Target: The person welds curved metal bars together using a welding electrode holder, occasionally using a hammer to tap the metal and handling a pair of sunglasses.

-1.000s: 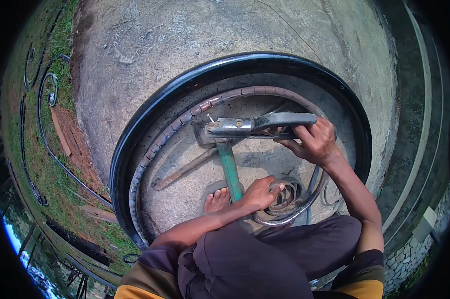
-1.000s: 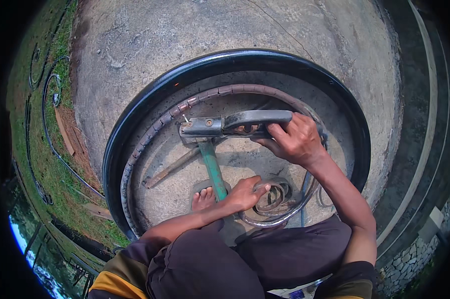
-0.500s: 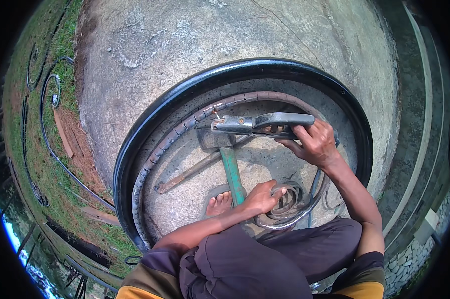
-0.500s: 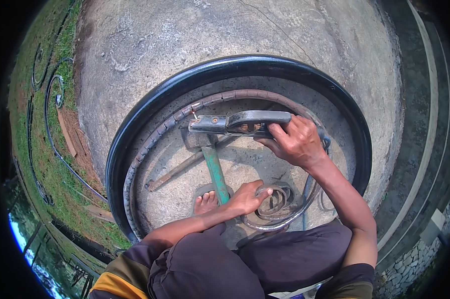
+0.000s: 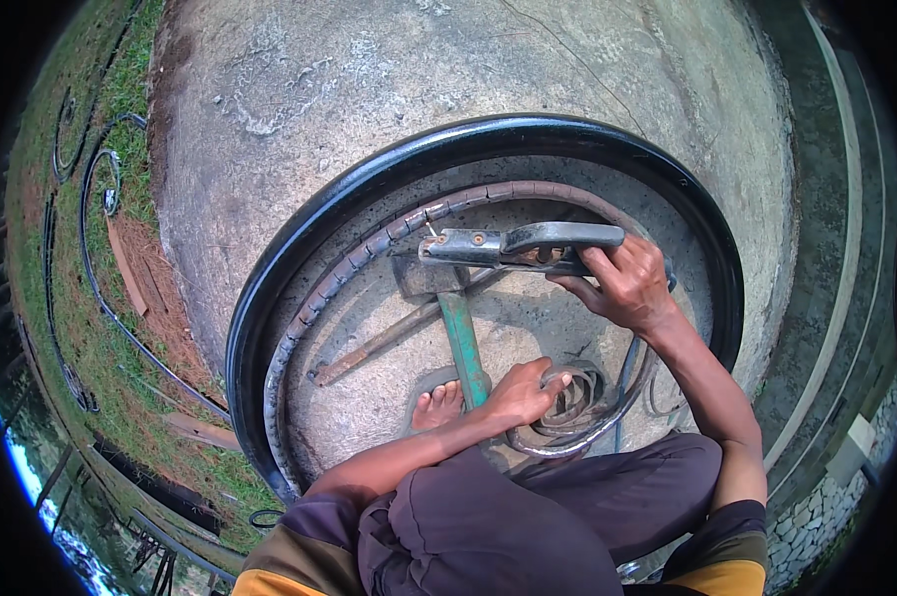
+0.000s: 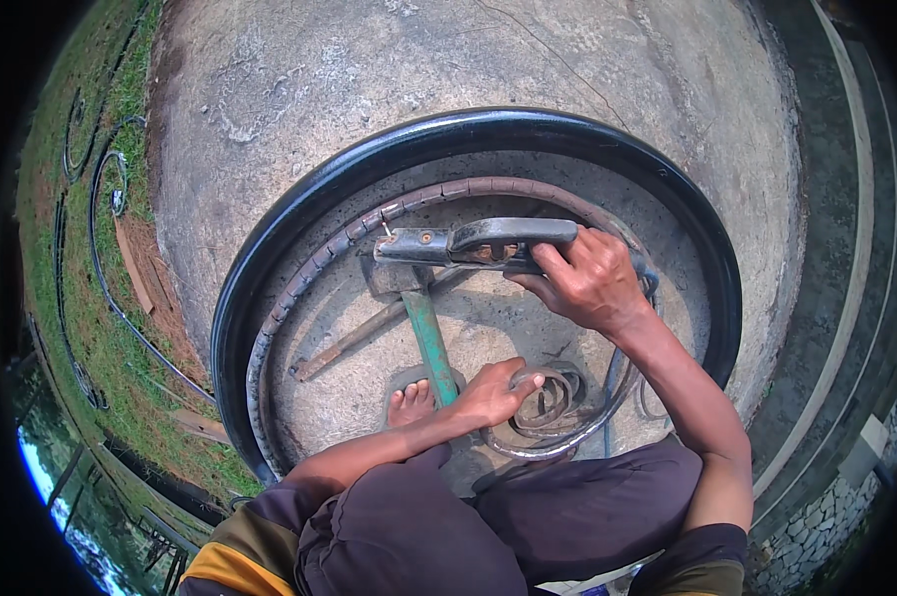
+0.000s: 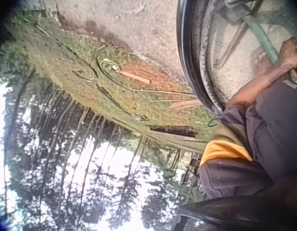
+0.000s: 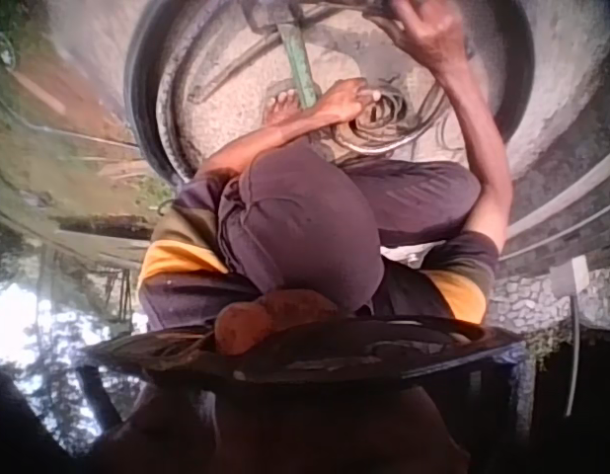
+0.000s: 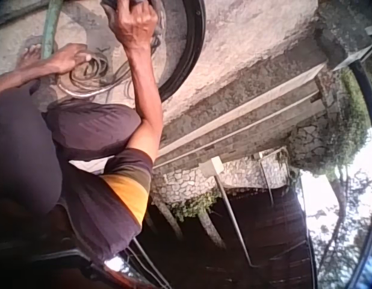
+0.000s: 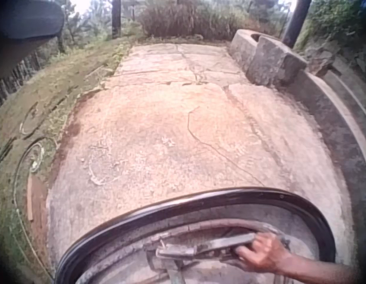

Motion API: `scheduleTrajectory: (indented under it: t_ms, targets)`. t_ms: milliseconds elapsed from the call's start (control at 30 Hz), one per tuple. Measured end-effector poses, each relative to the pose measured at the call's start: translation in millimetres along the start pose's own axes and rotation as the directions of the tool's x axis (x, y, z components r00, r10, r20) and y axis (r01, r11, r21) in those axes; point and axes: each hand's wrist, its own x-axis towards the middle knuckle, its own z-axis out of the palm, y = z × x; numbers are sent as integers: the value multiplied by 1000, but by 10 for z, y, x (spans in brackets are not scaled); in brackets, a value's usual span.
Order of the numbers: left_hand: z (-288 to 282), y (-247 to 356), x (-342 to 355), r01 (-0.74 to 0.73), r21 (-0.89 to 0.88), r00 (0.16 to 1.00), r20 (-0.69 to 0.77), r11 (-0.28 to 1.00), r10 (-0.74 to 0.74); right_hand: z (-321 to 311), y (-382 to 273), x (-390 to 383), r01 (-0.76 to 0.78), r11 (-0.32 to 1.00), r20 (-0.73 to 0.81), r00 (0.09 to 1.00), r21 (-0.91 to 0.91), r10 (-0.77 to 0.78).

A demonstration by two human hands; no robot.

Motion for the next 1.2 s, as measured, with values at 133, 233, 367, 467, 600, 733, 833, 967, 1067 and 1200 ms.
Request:
scheduleTrajectory:
  t_ms: [133, 233, 367, 467, 600, 733, 833, 967, 1067, 1200]
  targets:
    - [19, -24, -1, -19, 14, 1000, -24, 1000, 20, 10, 4, -7, 1, 1000, 5, 1000, -3, -1]
    - [25, -43, 9, -14, 9, 1000, -16, 1000, 14, 14, 5, 1, 7, 1000, -12, 1000, -3, -7]
    - [0, 8, -7, -2, 14, 1000, -12, 1000, 2, 8, 14, -2, 6, 1000, -15, 1000, -8, -6]
    - [-1, 6, -9, 9, 3, 1000, -8, 1000, -9, 25, 16, -3, -1, 1000, -17, 1000, -5, 1]
    - [2, -4, -5, 10, 11, 1000, -6, 1000, -10, 35, 16, 0, -4, 1000, -9, 1000, -7, 4]
    - [-27, 32, -10, 25, -3, 1000, 12, 1000, -25, 51, 33, -19, 15, 1000, -47, 999, 2, -15]
    - [60, -72, 31, 16, 20, 1000, -21, 1000, -16, 8, 52, -37, 60, 998, -80, 995, 16, -59]
    - [45, -50, 30, 5, -33, 1000, 5, 999, -5, -4, 55, -50, 48, 999, -55, 997, -25, -49]
    - [55, -45, 24, 1, -2, 1000, -28, 1000, -1, -6, 43, -38, 39, 999, -58, 998, -12, -40]
    - [33, -8, 2, 13, 4, 1000, -23, 1000, -13, 0, 31, -62, 25, 999, -34, 999, -22, -25]
